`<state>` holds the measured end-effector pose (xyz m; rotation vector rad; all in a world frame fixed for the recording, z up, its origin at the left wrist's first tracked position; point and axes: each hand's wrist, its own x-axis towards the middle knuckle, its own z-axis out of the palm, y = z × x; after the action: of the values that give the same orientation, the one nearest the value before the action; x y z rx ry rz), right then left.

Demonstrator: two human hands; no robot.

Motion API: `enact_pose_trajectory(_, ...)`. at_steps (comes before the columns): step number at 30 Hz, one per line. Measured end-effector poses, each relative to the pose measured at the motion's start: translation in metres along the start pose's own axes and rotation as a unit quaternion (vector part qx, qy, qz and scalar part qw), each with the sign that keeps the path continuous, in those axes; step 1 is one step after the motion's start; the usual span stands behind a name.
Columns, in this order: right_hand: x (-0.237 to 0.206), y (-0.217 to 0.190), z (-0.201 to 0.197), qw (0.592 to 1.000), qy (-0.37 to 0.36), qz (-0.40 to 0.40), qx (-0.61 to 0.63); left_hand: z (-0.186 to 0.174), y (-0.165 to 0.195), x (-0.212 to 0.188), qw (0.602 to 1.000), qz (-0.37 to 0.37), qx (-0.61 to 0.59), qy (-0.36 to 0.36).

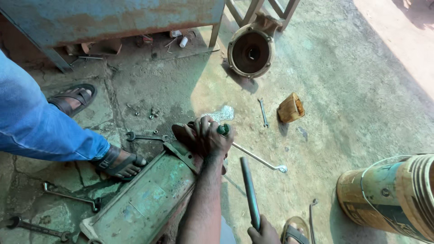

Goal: The person uses a wrench, hammer, and screwdriver to loosen and remove components from a green motor-like machine on the floor. They repeatedly strike a wooden block and metal parts to dislodge them, then use a screwdriver to pry out a small piece.

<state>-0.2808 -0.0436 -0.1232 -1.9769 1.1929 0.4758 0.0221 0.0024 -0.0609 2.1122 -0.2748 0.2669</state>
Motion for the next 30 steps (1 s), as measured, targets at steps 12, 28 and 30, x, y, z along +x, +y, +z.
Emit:
enact_pose_trajectory(12, -0.094, -0.037, -0.176, 0.926, 0.271, -0.155, 0.211, -0.028, 0.023, -0.007, 0.995, 0.029, 0.095, 0.004)
enact_pose_trajectory(28, 0.016, -0.023, -0.041, 0.984, 0.122, -0.011, 0.133, -0.044, 0.047, -0.013, 0.987, 0.107, 0.112, 0.029)
enact_pose_trajectory(30, 0.003, 0.000, -0.034, 0.953, 0.112, 0.043, 0.279, -0.042, 0.051, -0.011, 0.985, 0.130, 0.110, 0.031)
